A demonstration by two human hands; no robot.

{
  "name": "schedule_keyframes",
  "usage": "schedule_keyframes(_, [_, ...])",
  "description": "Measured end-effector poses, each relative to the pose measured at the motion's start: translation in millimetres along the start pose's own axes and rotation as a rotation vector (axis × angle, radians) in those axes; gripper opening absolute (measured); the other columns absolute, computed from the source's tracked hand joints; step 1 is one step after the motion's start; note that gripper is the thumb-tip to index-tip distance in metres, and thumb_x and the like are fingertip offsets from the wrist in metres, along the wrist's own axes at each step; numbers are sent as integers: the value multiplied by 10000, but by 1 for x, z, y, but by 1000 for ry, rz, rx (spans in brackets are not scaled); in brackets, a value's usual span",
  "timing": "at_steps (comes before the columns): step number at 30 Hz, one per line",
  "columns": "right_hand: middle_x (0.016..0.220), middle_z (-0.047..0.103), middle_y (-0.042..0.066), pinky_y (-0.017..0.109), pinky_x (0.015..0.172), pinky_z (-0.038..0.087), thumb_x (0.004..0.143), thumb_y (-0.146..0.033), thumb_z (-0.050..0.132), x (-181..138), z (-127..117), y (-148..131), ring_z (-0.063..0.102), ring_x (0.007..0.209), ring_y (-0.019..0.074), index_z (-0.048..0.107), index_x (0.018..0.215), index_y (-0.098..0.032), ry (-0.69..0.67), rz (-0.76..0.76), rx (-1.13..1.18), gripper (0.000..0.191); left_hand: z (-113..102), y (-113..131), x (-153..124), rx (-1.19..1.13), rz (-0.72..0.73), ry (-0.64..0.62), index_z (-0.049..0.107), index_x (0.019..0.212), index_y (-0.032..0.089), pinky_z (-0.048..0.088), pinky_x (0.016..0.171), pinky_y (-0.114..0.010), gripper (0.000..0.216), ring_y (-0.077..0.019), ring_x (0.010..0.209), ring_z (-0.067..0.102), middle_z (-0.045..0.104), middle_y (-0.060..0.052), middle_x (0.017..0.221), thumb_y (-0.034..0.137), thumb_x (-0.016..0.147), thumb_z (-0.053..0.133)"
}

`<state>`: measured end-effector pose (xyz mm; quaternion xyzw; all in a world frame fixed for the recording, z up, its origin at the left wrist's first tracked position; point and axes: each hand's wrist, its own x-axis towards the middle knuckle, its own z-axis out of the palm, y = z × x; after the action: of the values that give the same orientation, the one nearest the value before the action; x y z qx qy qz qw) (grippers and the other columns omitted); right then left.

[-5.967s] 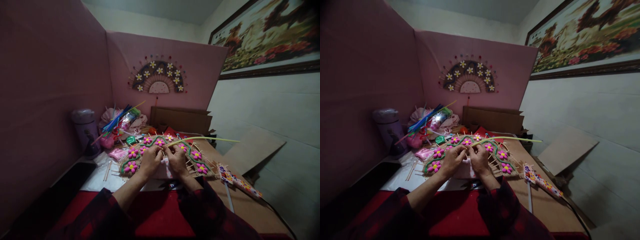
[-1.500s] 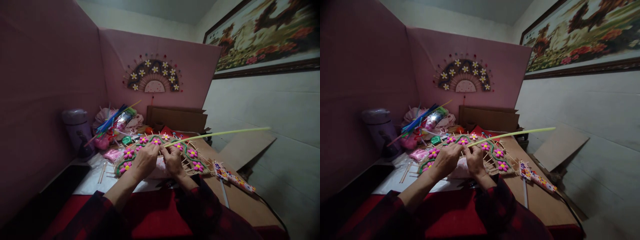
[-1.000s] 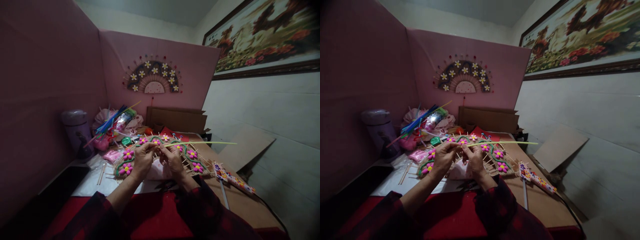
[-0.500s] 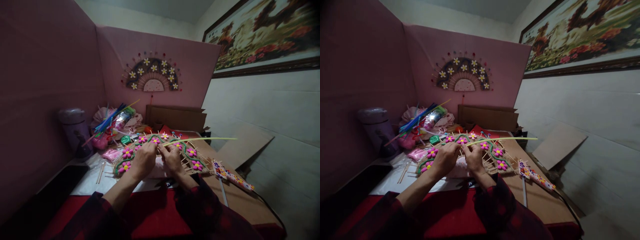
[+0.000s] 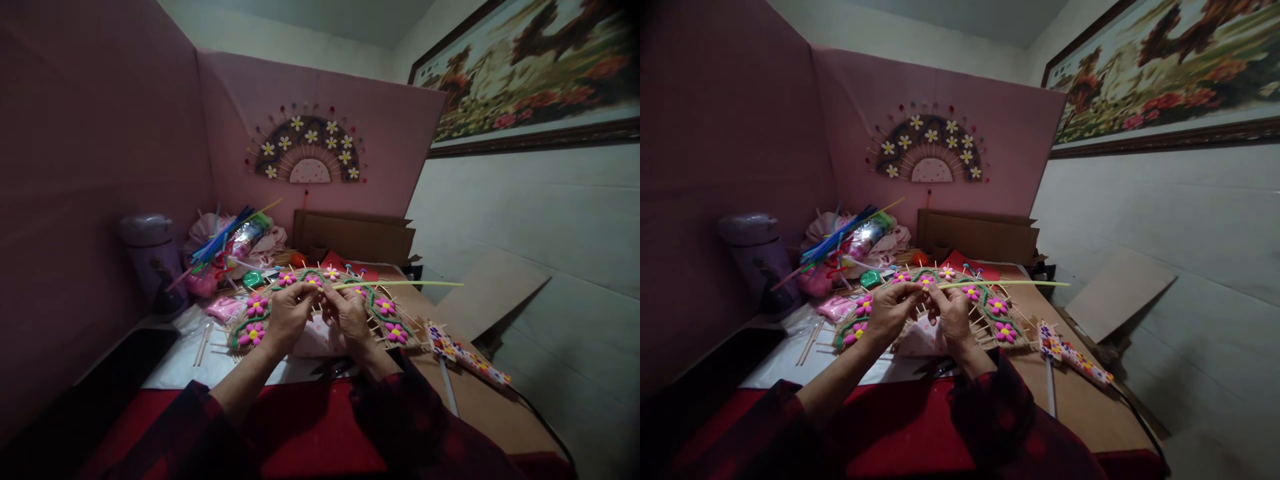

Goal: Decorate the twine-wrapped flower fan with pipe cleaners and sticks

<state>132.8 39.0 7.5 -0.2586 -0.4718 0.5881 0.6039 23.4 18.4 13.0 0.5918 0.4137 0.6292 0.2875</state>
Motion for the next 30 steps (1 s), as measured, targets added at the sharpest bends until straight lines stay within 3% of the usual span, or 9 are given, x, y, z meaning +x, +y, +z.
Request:
schedule_keyframes(5, [480,456,-66,171,317,237,707,-376,666,3,-4,6,344,350,36,532,627,-153,24,-59,-58,272,-5,3,1,329,209,-29,629,727,151,414,516,-209,122,-99,539,536,612,1,628,173,787,526])
schedule_keyframes(9, [447,443,-63,191,320,230,722,-396,642,2,-6,6,316,338,44,518,571,-160,66,-118,-246,307,-9,5,3,648,389,-61,605,664,141,391,555,-242,154,-118,556,519,595,-16,612,113,783,512])
schedule_keyframes(14, [585,537,-10,194,463,373,740,-362,626,-1,-6,5,475,523,87,590,626,-149,-2,-311,-505,244,-12,4,3,926,507,-172,603,711,122,420,639,-301,181,-189,709,554,614,-83,714,102,814,455])
schedule_keyframes(17, [556,501,-29,184,385,323,733,-377,630,-1,-4,4,422,445,67,558,623,-155,1,-252,-386,259,-11,4,3,774,449,-126,612,710,145,432,626,-283,178,-163,667,553,609,-52,682,136,819,470])
schedule_keyframes(22, [532,490,-43,169,311,267,678,-365,686,-2,1,-2,371,379,49,550,673,-147,-20,-40,-14,257,-4,4,2,76,64,-24,639,754,144,415,421,-207,151,-89,445,501,596,4,596,283,772,581])
schedule_keyframes(24, [522,492,-40,164,310,265,657,-352,705,-3,3,-5,372,378,45,554,659,-140,-17,13,36,260,-2,5,1,-61,-5,-18,644,759,132,412,395,-203,188,-86,433,496,599,0,596,316,745,612])
schedule_keyframes(27, [510,486,-44,159,306,245,652,-361,707,-3,3,-5,361,365,37,557,640,-136,-18,34,34,270,-2,6,1,-1,32,-17,642,753,140,409,419,-195,164,-81,450,500,611,-1,619,296,758,591])
schedule_keyframes(30, [495,472,-53,165,311,239,677,-390,681,-1,1,-4,343,354,36,540,625,-147,-10,9,-9,285,-6,7,3,245,172,-25,628,721,157,403,484,-197,126,-88,503,512,602,8,605,221,786,542])
